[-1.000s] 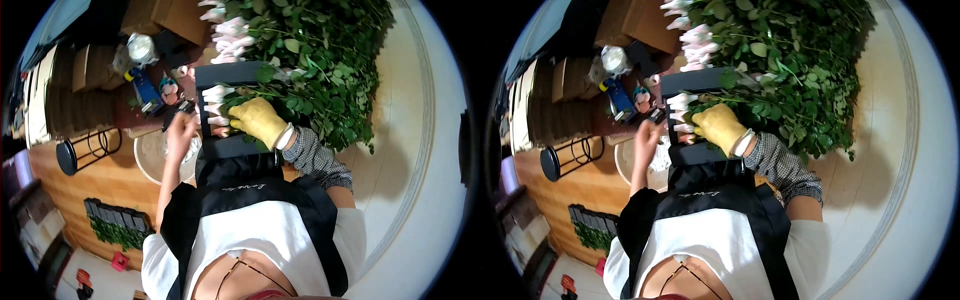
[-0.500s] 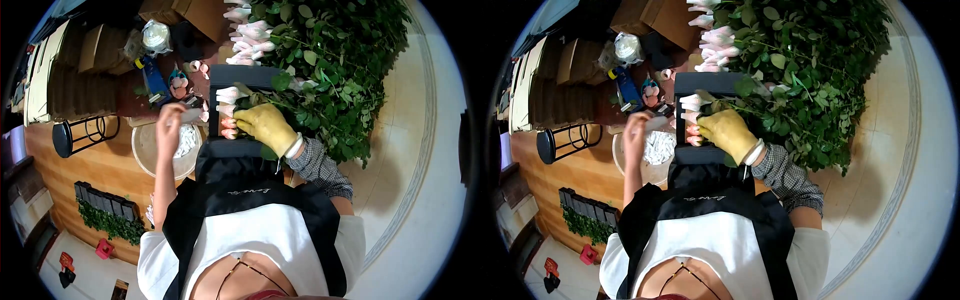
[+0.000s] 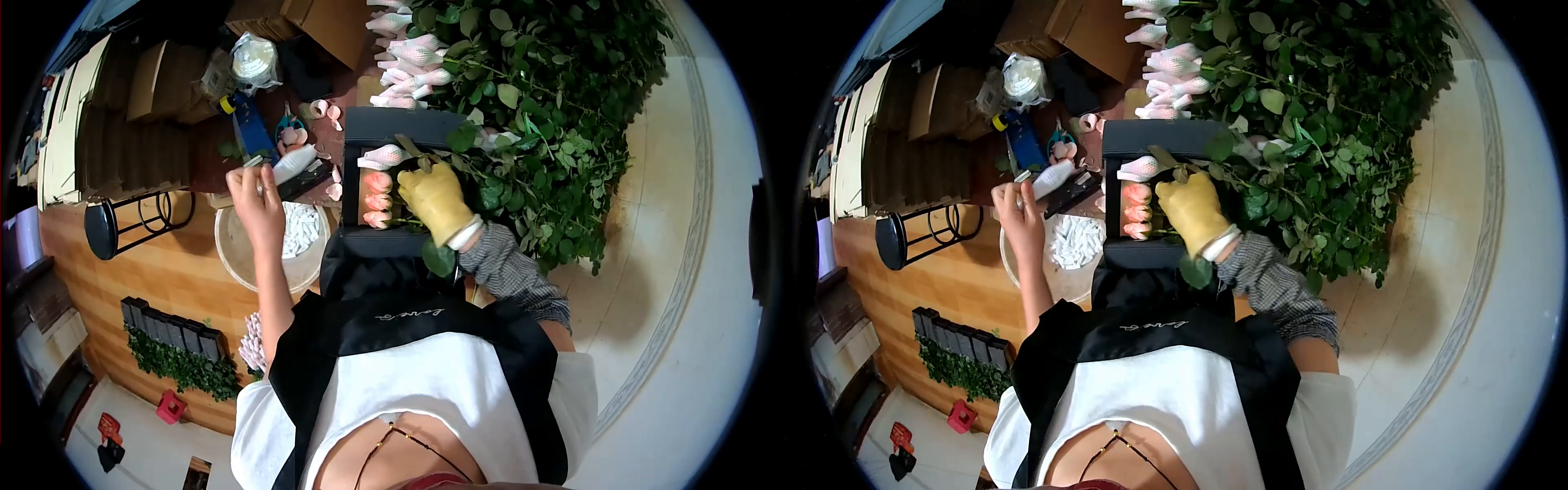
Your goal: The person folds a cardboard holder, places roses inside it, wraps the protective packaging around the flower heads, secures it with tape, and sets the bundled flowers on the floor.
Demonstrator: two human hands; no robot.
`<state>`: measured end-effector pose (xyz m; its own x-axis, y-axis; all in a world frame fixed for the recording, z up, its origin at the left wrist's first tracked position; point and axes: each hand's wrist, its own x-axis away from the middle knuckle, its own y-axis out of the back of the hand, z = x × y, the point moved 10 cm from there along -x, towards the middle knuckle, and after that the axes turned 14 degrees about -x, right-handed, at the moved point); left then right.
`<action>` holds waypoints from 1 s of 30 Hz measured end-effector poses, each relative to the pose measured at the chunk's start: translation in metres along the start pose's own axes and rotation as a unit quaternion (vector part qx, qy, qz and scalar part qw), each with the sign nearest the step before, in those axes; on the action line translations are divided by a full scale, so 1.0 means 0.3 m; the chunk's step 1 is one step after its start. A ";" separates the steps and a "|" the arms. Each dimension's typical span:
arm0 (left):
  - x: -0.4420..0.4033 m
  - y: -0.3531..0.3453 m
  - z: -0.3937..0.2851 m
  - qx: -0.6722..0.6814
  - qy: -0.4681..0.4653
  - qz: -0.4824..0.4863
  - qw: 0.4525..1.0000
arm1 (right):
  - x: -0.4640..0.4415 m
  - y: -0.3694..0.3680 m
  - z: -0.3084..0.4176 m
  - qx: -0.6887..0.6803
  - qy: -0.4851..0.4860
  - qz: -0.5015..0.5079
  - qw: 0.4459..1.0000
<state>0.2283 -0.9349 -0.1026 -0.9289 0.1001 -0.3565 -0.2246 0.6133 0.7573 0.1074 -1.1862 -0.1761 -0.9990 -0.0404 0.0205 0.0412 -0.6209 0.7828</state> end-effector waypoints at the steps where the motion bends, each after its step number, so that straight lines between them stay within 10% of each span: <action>1: -0.002 0.001 -0.031 -0.011 -0.063 -0.003 0.998 | -0.021 0.063 0.050 -0.007 0.010 0.003 1.000; 5: 0.186 -0.303 0.014 0.172 0.151 0.303 0.925 | -0.063 0.135 0.128 0.155 -0.026 0.043 0.987; 7: 0.178 -0.338 -0.111 0.038 0.010 0.294 0.955 | -0.045 -0.026 -0.087 0.283 -0.082 0.077 0.953; 9: 0.181 -0.396 -0.166 0.014 0.000 0.326 0.945 | -0.002 -0.226 -0.362 0.161 -0.093 0.029 0.982; 10: 0.170 -0.409 -0.194 0.015 0.003 0.324 0.946 | 0.025 -0.236 -0.437 -0.205 -0.116 -0.032 0.971; 12: 0.141 -0.404 -0.236 -0.058 -0.007 0.292 0.954 | 0.048 -0.223 -0.462 -0.543 -0.128 -0.090 0.825; 16: 0.142 -0.385 -0.243 0.041 -0.023 0.242 0.969 | -0.037 0.023 -0.165 -0.157 -0.125 -0.091 0.975; 19: 0.151 -0.333 -0.124 0.035 0.050 0.217 0.974 | -0.017 -0.030 -0.258 -0.347 -0.174 -0.114 0.915; 20: 0.134 -0.272 -0.087 0.074 0.070 0.148 0.984 | -0.010 -0.062 -0.289 -0.536 -0.178 -0.120 0.816; 23: 0.076 -0.127 0.064 0.128 0.202 0.153 0.959 | -0.005 -0.023 -0.276 -0.347 -0.176 -0.158 0.908; 24: 0.064 -0.110 0.029 0.139 0.191 0.183 0.954 | -0.026 0.006 -0.221 -0.274 -0.156 -0.139 0.939; 25: 0.044 -0.097 -0.029 0.132 -0.017 0.085 0.988 | -0.048 0.018 -0.181 -0.199 -0.132 -0.120 0.964; 27: 0.069 -0.181 -0.122 0.125 -0.043 0.165 0.977 | -0.030 -0.108 -0.288 -0.697 -0.116 -0.136 0.694; 28: 0.095 -0.243 -0.158 0.105 -0.035 0.231 0.967 | -0.035 -0.107 -0.302 -0.391 -0.143 -0.119 0.901; 30: 0.151 -0.356 -0.204 0.030 -0.006 0.348 0.937 | -0.013 -0.094 -0.275 -0.027 -0.161 -0.086 0.983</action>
<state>0.1920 -1.0438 -0.1660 -0.8409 0.5004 0.2062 0.4519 0.4396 0.7762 0.1117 -1.2332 -0.2495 -0.9451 0.3132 0.0934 -0.1362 -0.6375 0.7583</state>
